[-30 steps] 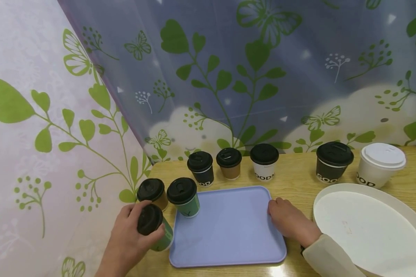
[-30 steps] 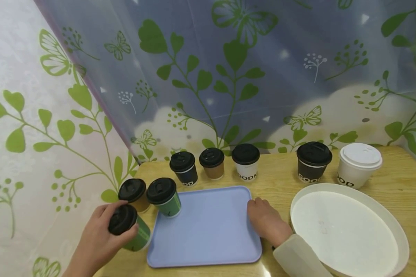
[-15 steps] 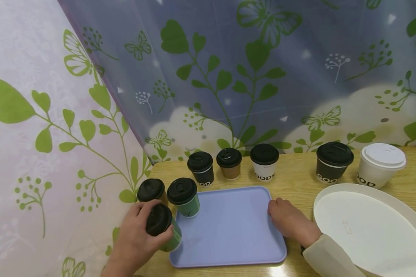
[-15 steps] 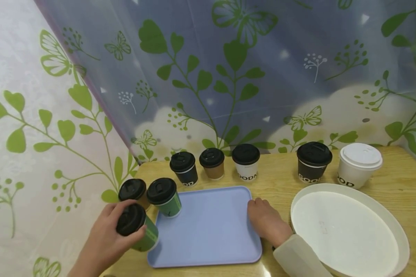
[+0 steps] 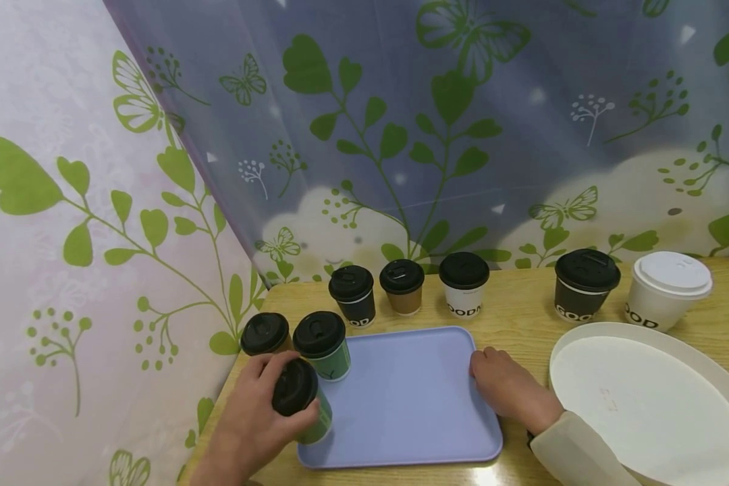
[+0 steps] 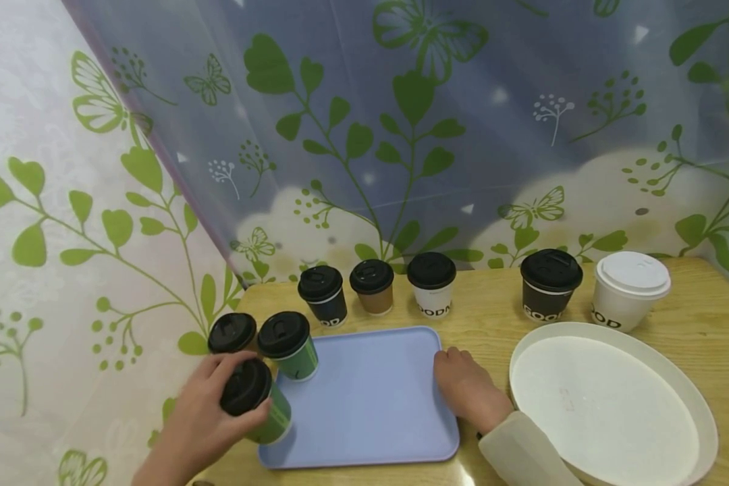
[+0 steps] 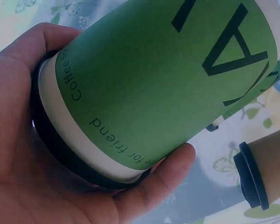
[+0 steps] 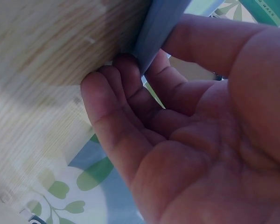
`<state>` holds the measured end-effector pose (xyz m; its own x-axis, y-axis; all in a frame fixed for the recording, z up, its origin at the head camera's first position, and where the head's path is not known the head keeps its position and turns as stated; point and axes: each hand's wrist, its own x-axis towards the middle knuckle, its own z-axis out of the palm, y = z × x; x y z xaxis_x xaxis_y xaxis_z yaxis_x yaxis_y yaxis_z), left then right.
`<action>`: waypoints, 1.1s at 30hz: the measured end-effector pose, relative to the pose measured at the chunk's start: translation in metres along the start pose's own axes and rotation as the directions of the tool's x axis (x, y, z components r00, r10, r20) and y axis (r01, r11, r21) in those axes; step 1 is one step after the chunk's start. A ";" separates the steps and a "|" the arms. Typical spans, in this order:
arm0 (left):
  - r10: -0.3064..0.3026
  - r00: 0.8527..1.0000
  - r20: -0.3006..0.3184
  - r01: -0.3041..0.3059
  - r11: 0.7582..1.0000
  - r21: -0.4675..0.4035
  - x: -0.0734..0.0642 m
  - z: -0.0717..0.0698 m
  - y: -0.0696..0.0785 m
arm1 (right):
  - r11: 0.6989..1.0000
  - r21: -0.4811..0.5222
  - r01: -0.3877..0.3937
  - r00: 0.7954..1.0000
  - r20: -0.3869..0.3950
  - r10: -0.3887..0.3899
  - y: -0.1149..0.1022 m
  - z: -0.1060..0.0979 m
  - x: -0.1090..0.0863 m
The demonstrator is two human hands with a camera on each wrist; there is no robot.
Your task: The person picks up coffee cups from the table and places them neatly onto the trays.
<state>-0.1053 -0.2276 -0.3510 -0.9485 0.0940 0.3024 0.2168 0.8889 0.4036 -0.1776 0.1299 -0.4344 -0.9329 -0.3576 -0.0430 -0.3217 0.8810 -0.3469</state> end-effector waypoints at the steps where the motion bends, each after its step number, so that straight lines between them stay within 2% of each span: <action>1: -0.008 1.000 0.014 0.008 1.000 -0.003 0.000 0.001 0.000 | 1.000 -0.001 0.000 1.000 0.000 0.000 0.000 0.000 0.000; 5: -0.022 0.999 0.047 0.023 1.000 -0.021 0.001 0.004 0.002 | 1.000 -0.001 -0.006 1.000 0.005 0.006 0.000 0.000 0.001; 14: -0.019 0.998 0.057 0.021 0.999 -0.029 0.001 0.008 0.007 | 1.000 0.000 -0.013 1.000 0.015 0.013 -0.001 -0.002 0.000; 22: -0.010 0.998 0.054 0.012 0.999 -0.041 0.007 0.009 0.007 | 1.000 0.003 -0.022 0.999 0.024 0.022 -0.001 -0.003 0.000; 33: 0.028 0.999 0.033 -0.027 0.999 -0.041 0.013 0.018 0.006 | 1.000 0.011 -0.025 0.999 0.027 0.025 0.000 -0.001 0.001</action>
<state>-0.1200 -0.2133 -0.3601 -0.9492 0.1336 0.2849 0.2512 0.8669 0.4305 -0.1784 0.1299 -0.4330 -0.9358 -0.3441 -0.0770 -0.2965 0.8861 -0.3562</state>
